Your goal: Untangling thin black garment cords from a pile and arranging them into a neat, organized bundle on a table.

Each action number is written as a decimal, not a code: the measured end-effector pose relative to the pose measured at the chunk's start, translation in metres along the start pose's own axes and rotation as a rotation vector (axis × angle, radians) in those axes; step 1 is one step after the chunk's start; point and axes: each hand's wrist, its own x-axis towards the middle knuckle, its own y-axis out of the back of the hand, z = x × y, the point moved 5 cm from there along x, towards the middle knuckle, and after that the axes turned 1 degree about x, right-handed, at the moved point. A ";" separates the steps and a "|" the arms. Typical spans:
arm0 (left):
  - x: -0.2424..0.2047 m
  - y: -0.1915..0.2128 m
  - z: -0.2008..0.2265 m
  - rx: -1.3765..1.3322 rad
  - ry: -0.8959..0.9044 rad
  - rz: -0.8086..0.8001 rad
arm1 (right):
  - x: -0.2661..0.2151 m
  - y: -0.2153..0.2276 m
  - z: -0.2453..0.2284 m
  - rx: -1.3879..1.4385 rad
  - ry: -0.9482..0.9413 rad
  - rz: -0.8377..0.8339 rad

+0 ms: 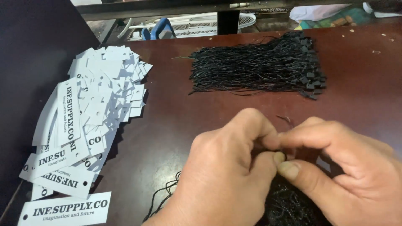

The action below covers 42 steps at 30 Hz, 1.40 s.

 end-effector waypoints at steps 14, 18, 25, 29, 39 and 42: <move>-0.003 0.008 -0.015 0.099 -0.042 0.170 | -0.016 -0.010 0.034 0.335 -0.160 0.090; -0.018 0.010 0.018 0.179 -0.472 0.401 | -0.006 -0.003 0.018 0.084 -0.097 0.048; 0.000 -0.007 0.008 0.051 -0.040 -0.102 | 0.001 0.012 0.032 0.045 0.056 0.161; 0.000 -0.008 -0.005 0.127 0.050 -0.136 | -0.003 0.017 0.063 0.200 -0.033 0.236; -0.006 0.012 -0.019 0.203 -0.062 0.121 | -0.001 0.014 0.080 0.437 -0.301 0.119; -0.007 0.014 -0.032 0.500 0.088 -0.006 | 0.000 0.019 0.070 0.182 -0.123 0.063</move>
